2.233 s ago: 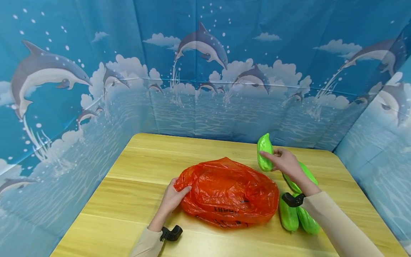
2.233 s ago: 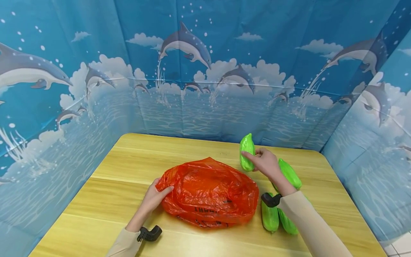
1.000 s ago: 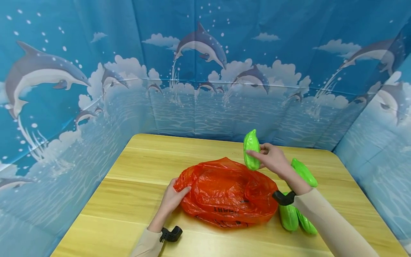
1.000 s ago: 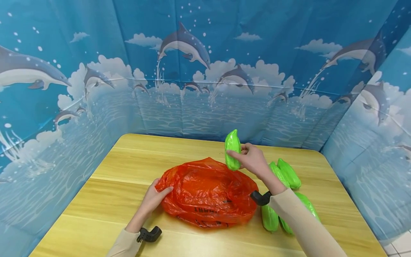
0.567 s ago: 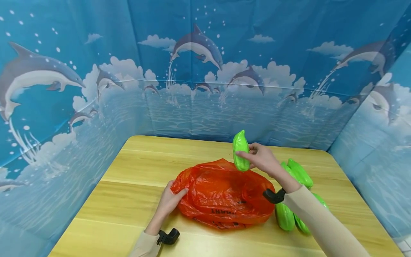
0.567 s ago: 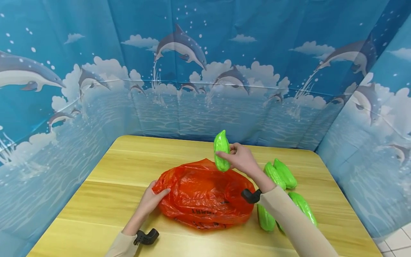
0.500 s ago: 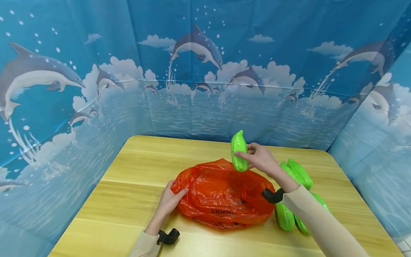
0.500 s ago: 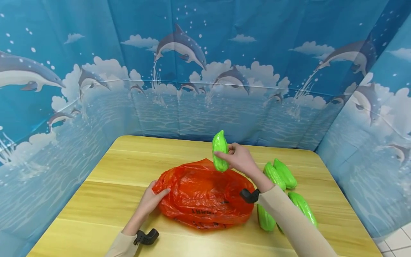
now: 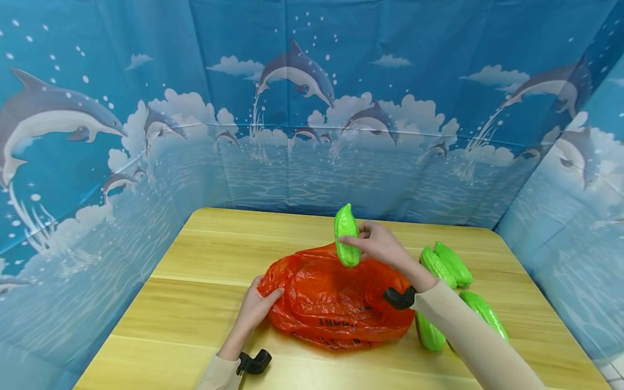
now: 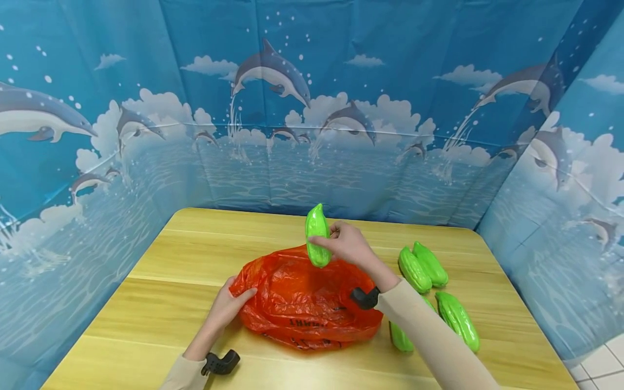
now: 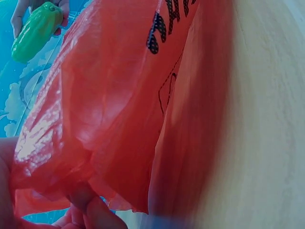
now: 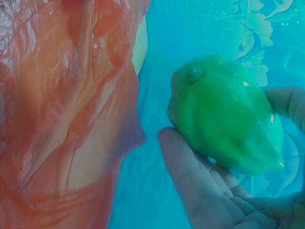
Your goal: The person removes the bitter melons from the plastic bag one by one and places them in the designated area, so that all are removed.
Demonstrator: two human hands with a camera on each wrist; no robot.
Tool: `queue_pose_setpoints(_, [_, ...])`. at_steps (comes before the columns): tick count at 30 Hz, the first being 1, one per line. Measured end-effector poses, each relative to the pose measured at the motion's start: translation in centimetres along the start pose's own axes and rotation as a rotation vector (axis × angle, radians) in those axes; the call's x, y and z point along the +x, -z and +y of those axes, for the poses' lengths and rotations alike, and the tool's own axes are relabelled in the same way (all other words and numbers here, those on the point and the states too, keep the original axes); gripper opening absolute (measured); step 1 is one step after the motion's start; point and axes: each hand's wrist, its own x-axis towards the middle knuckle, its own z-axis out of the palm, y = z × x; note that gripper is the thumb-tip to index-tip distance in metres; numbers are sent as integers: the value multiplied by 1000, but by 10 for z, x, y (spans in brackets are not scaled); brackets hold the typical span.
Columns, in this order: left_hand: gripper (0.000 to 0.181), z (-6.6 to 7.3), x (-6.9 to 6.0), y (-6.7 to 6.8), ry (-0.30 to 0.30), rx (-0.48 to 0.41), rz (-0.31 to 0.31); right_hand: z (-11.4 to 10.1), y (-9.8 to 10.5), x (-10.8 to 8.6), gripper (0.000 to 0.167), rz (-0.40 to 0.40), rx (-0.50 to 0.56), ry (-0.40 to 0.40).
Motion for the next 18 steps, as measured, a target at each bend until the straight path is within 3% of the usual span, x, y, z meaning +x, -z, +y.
queue_pose_setpoints(18, [53, 3, -1, 1, -19, -9, -17, 5, -18, 9, 61, -10, -28, -36])
